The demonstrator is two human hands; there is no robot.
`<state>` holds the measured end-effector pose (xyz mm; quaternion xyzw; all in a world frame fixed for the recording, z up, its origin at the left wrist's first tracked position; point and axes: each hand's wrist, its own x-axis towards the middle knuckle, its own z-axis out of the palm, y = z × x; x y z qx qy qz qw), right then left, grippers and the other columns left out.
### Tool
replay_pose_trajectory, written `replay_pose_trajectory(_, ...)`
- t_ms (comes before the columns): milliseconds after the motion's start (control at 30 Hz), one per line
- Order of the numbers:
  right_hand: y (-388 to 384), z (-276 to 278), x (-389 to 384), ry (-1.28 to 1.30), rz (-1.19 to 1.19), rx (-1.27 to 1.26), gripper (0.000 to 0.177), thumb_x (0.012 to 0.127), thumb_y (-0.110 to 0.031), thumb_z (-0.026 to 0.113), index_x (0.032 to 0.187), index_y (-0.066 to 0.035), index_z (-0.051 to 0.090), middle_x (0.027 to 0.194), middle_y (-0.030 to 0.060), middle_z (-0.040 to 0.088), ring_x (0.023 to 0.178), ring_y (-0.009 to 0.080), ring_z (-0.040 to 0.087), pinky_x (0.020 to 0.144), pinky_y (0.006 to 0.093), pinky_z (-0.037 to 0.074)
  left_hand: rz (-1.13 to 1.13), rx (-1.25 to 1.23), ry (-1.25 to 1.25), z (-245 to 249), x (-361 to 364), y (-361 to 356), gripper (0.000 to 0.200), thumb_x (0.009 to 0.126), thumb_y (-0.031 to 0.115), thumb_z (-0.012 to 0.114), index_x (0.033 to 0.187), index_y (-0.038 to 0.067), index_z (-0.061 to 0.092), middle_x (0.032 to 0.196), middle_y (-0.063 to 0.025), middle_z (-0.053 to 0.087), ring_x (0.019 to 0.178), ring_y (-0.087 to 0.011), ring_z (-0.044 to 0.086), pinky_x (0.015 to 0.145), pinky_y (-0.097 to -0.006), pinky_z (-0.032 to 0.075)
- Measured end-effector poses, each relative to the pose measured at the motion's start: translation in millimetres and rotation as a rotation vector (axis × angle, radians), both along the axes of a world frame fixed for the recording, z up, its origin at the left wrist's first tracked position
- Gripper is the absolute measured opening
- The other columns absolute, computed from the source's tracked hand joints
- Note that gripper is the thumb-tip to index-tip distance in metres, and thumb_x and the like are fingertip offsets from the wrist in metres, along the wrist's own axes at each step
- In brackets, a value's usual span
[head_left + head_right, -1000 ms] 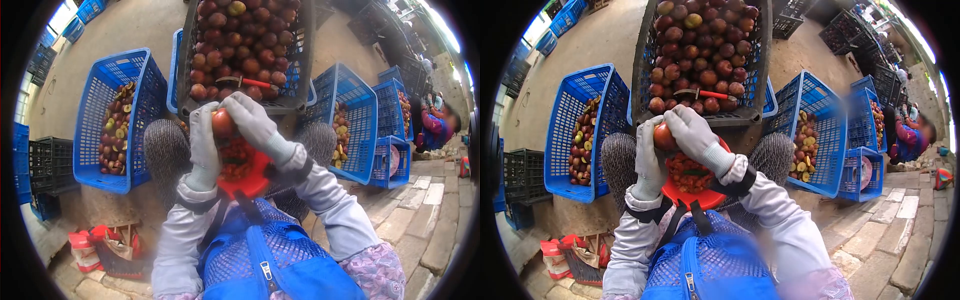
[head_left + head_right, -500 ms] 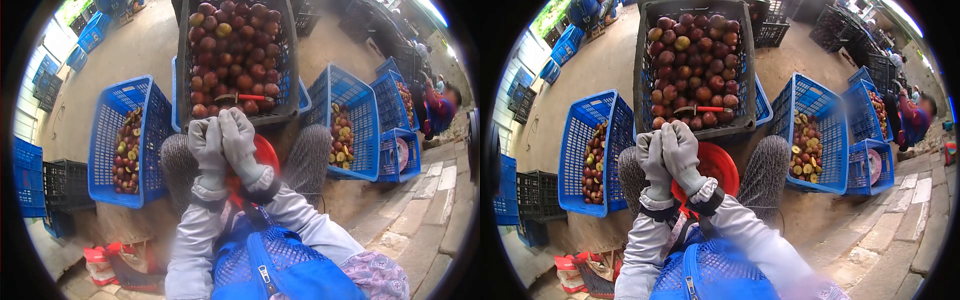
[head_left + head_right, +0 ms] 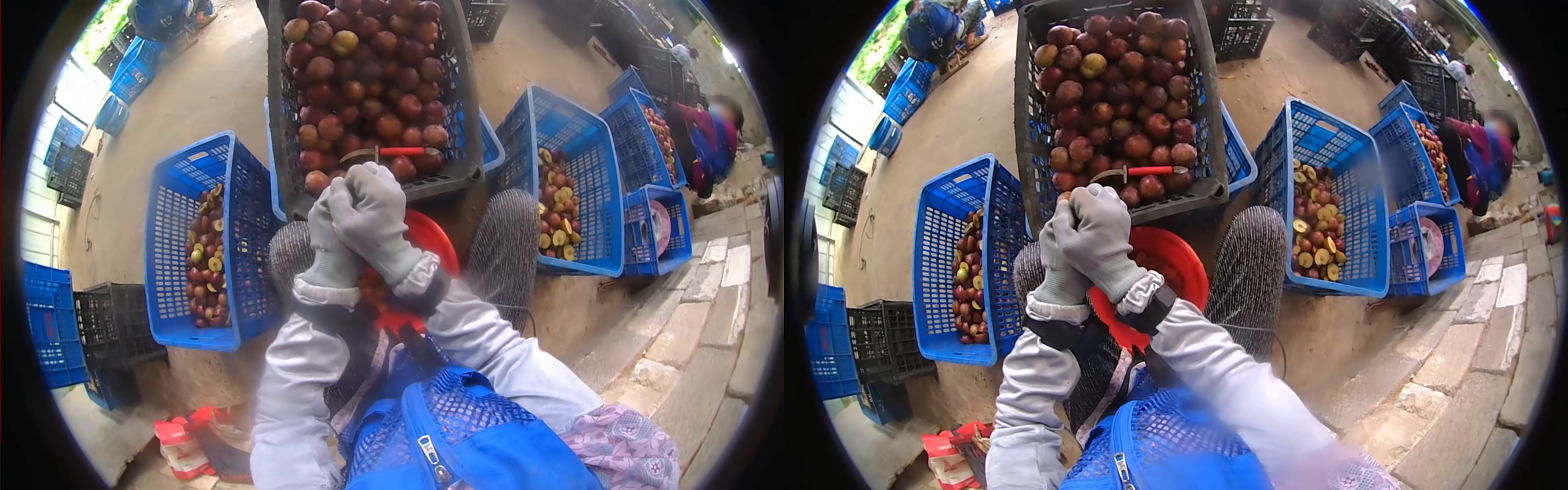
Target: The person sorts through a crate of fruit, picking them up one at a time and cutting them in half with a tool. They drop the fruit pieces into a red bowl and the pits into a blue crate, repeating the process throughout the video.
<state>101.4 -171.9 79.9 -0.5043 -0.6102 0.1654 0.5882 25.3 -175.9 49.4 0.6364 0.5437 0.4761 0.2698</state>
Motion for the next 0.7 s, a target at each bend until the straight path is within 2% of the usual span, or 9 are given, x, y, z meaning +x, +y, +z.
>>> replay_pose_trajectory(100, 8, 3, 3, -0.139, -0.002, 0.081, 0.019, 0.072, -0.007, 0.064, 0.062, -0.006, 0.048, 0.064, 0.0110, 0.050, 0.063, 0.0304, 0.051, 0.058, 0.0407, 0.040, -0.079, 0.041, 0.397, 2, -5, 8, 0.029, 0.074, 0.025, 0.074, 0.083, 0.005, 0.056, 0.078, -0.0112, 0.064, 0.077, -0.0322, 0.065, 0.063, -0.0386, 0.049)
replay_pose_trajectory(300, 26, -6, 12, -0.348, 0.191, 0.290, 0.014, 0.065, -0.015, 0.065, 0.062, -0.011, 0.052, 0.066, 0.0070, 0.051, 0.068, 0.0278, 0.054, 0.061, 0.0409, 0.041, -0.212, -0.039, 0.229, -3, -8, 14, 0.026, 0.077, 0.028, 0.071, 0.081, 0.007, 0.056, 0.076, -0.0076, 0.062, 0.072, -0.0279, 0.063, 0.055, -0.0343, 0.048)
replay_pose_trajectory(367, 33, -3, 13, -0.448, 0.348, 0.371, 0.013, 0.062, -0.020, 0.064, 0.061, -0.013, 0.053, 0.067, 0.0052, 0.053, 0.070, 0.0252, 0.056, 0.063, 0.0392, 0.041, -0.296, -0.365, -0.184, 3, -5, 10, 0.025, 0.078, 0.029, 0.069, 0.081, 0.008, 0.056, 0.076, -0.0064, 0.061, 0.070, -0.0261, 0.062, 0.053, -0.0325, 0.048)
replay_pose_trajectory(467, 43, 11, 25, -0.434, 0.443, 0.323, 0.014, 0.069, -0.019, 0.063, 0.061, -0.009, 0.057, 0.063, 0.0052, 0.057, 0.063, 0.0237, 0.058, 0.058, 0.0369, 0.045, -0.278, -1.004, -1.061, 18, 7, 6, 0.023, 0.081, 0.030, 0.067, 0.080, 0.009, 0.057, 0.075, -0.0045, 0.060, 0.068, -0.0235, 0.061, 0.050, -0.0298, 0.047)
replay_pose_trajectory(567, 46, 35, 58, 0.295, 0.500, -0.381, 0.014, 0.079, -0.015, 0.064, 0.071, -0.003, 0.063, 0.066, 0.0081, 0.063, 0.057, 0.0217, 0.059, 0.055, 0.0285, 0.048, -0.305, -1.222, -1.437, 13, 3, 13, 0.023, 0.083, 0.032, 0.064, 0.079, 0.010, 0.057, 0.074, -0.0027, 0.059, 0.065, -0.0208, 0.060, 0.047, -0.0271, 0.046)
replay_pose_trajectory(600, 52, 35, 87, -0.110, 0.473, -0.019, 0.008, 0.080, -0.011, 0.063, 0.079, -0.003, 0.064, 0.069, 0.0074, 0.063, 0.062, 0.0185, 0.060, 0.056, 0.0270, 0.049, -0.518, -1.150, -1.518, 1, -3, 19, 0.027, 0.091, 0.037, 0.054, 0.087, 0.011, 0.061, 0.076, -0.0049, 0.060, 0.067, -0.0218, 0.062, 0.046, -0.0259, 0.047)
replay_pose_trajectory(633, 59, 35, 116, -0.438, 0.302, 0.388, 0.007, 0.081, -0.007, 0.062, 0.086, -0.003, 0.064, 0.072, 0.0066, 0.063, 0.067, 0.0154, 0.062, 0.056, 0.0255, 0.050, -0.479, -1.148, -1.467, 6, -4, 18, 0.026, 0.091, 0.036, 0.055, 0.086, 0.011, 0.061, 0.075, -0.0048, 0.060, 0.066, -0.0216, 0.062, 0.044, -0.0261, 0.046)
replay_pose_trajectory(667, 49, 46, 144, -0.605, 0.239, 0.359, 0.018, 0.074, -0.001, 0.067, 0.091, -0.002, 0.064, 0.079, 0.0065, 0.064, 0.070, 0.0161, 0.063, 0.055, 0.0280, 0.052, -0.435, -1.146, -1.418, 11, -6, 15, 0.025, 0.091, 0.035, 0.055, 0.084, 0.012, 0.061, 0.075, -0.0046, 0.060, 0.065, -0.0214, 0.062, 0.043, -0.0263, 0.045)
replay_pose_trajectory(700, 42, 43, 174, -0.608, 0.184, 0.314, 0.012, 0.079, -0.005, 0.063, 0.091, -0.002, 0.065, 0.077, 0.0053, 0.063, 0.069, 0.0141, 0.062, 0.055, 0.0255, 0.049, -0.389, -1.144, -1.438, 15, -10, 14, 0.026, 0.091, 0.036, 0.055, 0.084, 0.011, 0.061, 0.075, -0.0045, 0.060, 0.065, -0.0210, 0.061, 0.044, -0.0263, 0.045)
